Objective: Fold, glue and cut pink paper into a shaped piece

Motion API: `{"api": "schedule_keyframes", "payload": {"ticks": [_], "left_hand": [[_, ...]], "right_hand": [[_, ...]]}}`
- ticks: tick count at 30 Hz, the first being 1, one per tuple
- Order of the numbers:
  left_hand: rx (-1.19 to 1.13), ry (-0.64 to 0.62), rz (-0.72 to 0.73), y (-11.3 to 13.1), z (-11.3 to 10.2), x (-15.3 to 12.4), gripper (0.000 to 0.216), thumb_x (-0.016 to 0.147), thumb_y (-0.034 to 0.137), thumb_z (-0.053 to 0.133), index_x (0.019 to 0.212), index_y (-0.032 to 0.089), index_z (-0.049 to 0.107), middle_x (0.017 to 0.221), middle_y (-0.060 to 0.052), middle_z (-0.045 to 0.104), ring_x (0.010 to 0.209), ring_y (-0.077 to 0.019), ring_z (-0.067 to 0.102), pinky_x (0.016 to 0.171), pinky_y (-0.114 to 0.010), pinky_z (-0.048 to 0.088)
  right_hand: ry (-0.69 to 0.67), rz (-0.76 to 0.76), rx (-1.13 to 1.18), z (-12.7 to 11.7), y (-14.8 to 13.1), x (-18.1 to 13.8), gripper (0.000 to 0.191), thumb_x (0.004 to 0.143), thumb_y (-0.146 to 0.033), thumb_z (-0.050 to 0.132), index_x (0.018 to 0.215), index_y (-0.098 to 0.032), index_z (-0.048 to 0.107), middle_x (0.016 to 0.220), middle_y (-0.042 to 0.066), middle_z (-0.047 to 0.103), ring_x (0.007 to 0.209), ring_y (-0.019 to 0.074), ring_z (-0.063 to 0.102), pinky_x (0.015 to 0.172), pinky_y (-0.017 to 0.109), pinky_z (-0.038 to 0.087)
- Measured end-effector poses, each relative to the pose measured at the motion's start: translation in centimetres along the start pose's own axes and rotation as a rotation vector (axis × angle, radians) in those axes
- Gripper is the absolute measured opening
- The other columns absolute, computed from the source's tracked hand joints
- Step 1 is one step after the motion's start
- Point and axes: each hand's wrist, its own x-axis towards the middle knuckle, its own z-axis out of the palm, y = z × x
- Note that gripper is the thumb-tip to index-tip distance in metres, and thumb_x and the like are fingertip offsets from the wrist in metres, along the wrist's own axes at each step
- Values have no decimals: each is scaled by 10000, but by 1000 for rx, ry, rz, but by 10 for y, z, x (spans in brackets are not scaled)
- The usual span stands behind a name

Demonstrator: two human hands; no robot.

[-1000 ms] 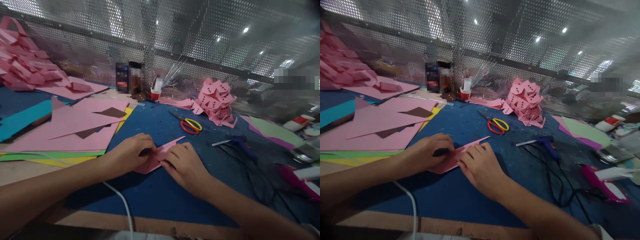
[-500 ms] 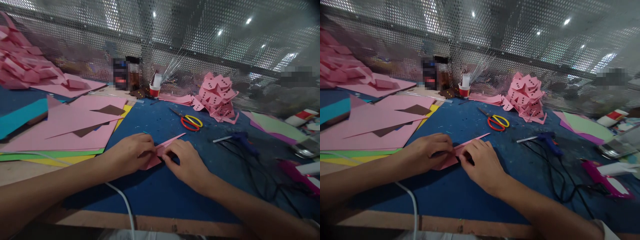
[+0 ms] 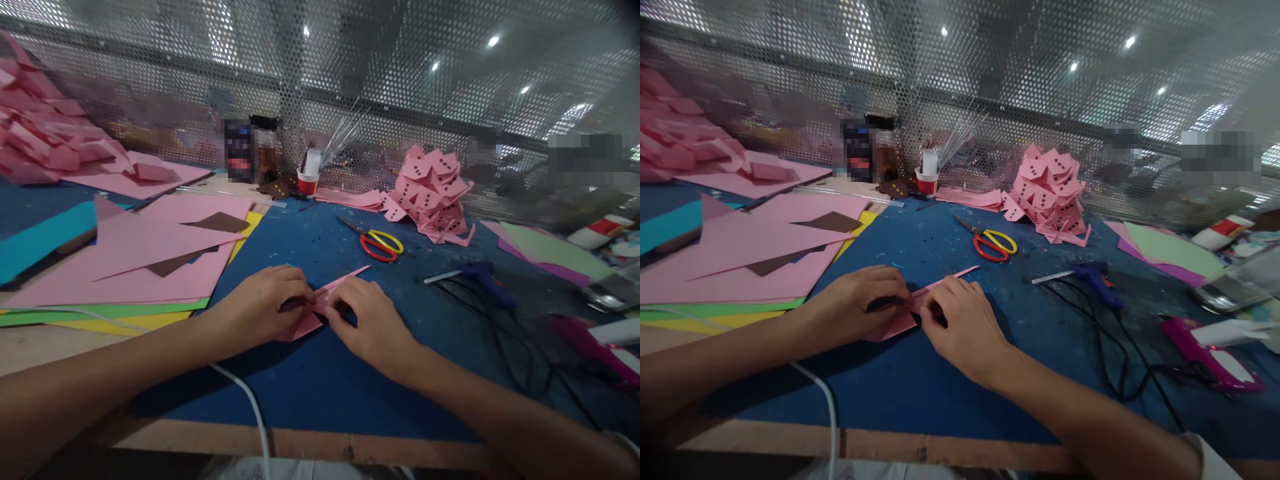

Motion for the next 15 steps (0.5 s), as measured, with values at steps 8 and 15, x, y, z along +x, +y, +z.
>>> {"api": "schedule_keyframes", "payload": {"ticks": [8,15], "left_hand": [[-62,12,-16,-2,0,1,221,854,91,555,911,216,728,918,-17,704,883,-169,626,799,-277,434],[-93,8,-48,-2,0,2,198,858,113,573,906,222,731,921,-20,707,893,-174,630,803,-275,443]], "right_hand": [[5,6,-19,0,0,1,112,946,-196,617,834,-202,611,903,16,654,830,169,584,751,324,373],[14,6,-29,0,0,1,117,944,-184,607,828,-201,610,898,18,653,824,169,586,743,323,371]]}}
